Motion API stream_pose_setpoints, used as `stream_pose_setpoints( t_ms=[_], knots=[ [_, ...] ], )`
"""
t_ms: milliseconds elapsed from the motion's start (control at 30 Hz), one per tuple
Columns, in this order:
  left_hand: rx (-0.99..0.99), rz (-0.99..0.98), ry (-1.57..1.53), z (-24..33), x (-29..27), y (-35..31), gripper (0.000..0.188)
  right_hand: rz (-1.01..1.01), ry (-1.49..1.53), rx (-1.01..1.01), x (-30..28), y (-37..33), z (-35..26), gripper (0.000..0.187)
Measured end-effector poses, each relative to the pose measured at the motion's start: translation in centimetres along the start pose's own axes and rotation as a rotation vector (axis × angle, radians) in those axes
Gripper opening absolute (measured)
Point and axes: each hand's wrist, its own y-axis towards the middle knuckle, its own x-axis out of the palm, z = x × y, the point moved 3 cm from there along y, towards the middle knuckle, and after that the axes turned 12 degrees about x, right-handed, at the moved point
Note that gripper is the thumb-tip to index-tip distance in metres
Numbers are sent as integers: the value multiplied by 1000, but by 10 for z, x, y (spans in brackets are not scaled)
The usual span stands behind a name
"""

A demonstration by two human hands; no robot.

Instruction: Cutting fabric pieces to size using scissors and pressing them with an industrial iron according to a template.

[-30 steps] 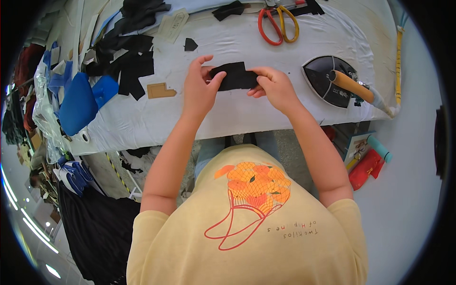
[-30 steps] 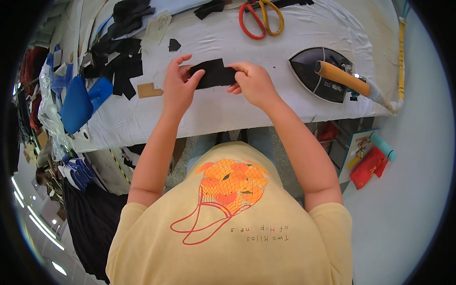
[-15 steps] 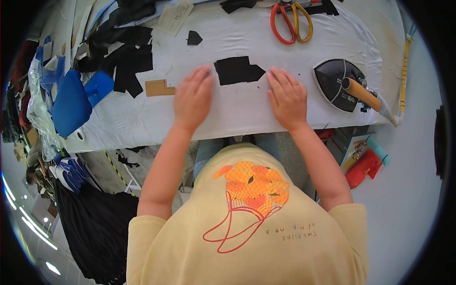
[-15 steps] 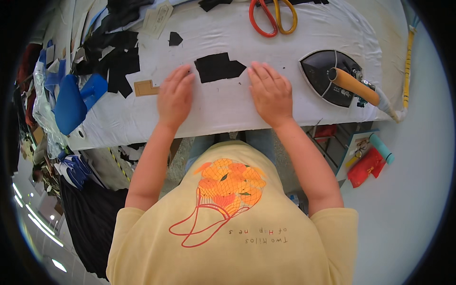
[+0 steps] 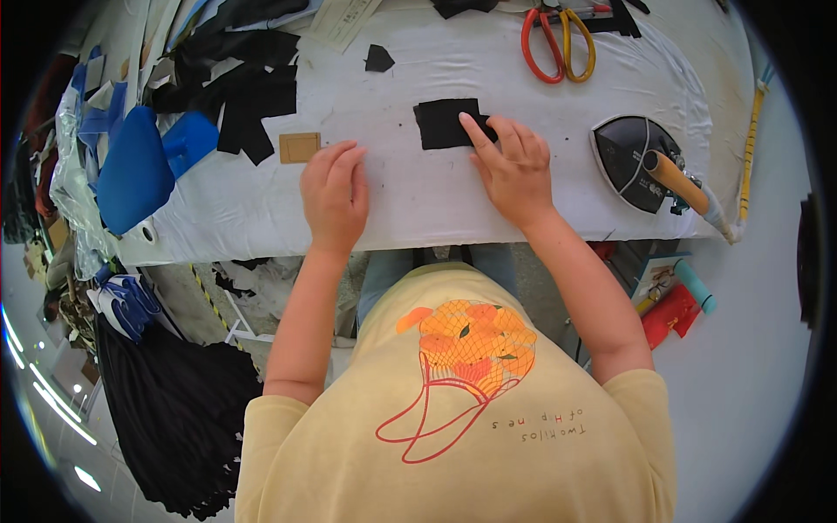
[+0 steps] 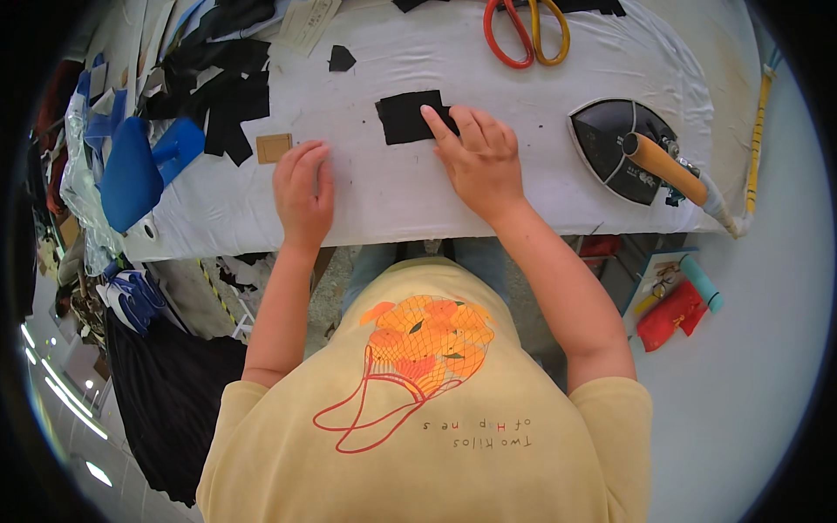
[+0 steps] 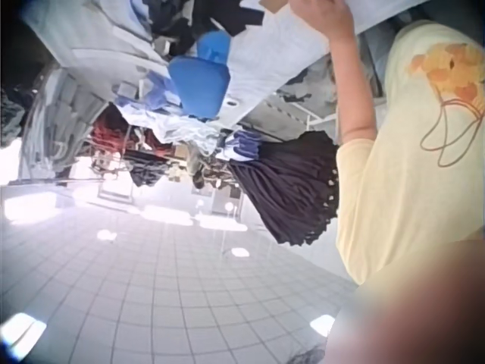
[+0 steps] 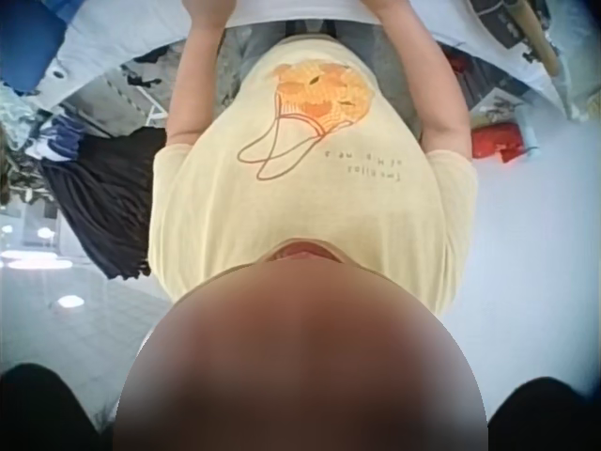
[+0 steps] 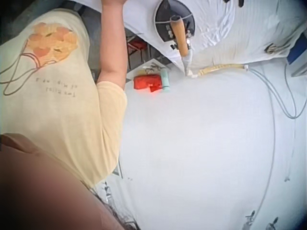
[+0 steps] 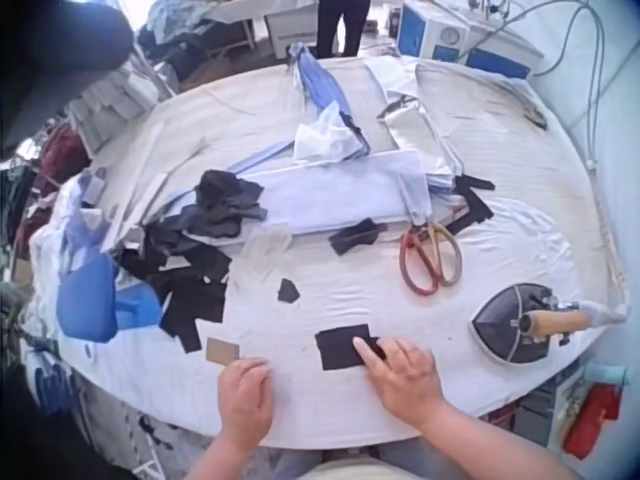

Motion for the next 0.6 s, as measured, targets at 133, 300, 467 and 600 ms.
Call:
stream_pose_setpoints(
  t_ms=[133, 300, 467, 600],
  knots=[
    [-92, 68, 120, -26, -20, -10, 22, -37, 96, 59, -4, -1, 5, 52],
    [-291, 191, 83, -57, -37, -6, 19, -9, -22, 31, -3, 0, 5, 52],
    [16, 16, -2, -5, -3, 26, 20, -66, -11, 64, -12, 5, 2, 49],
    [348, -120, -56, 51, 46, 46, 35, 157, 15, 71, -67, -4, 41, 47]
  ],
)
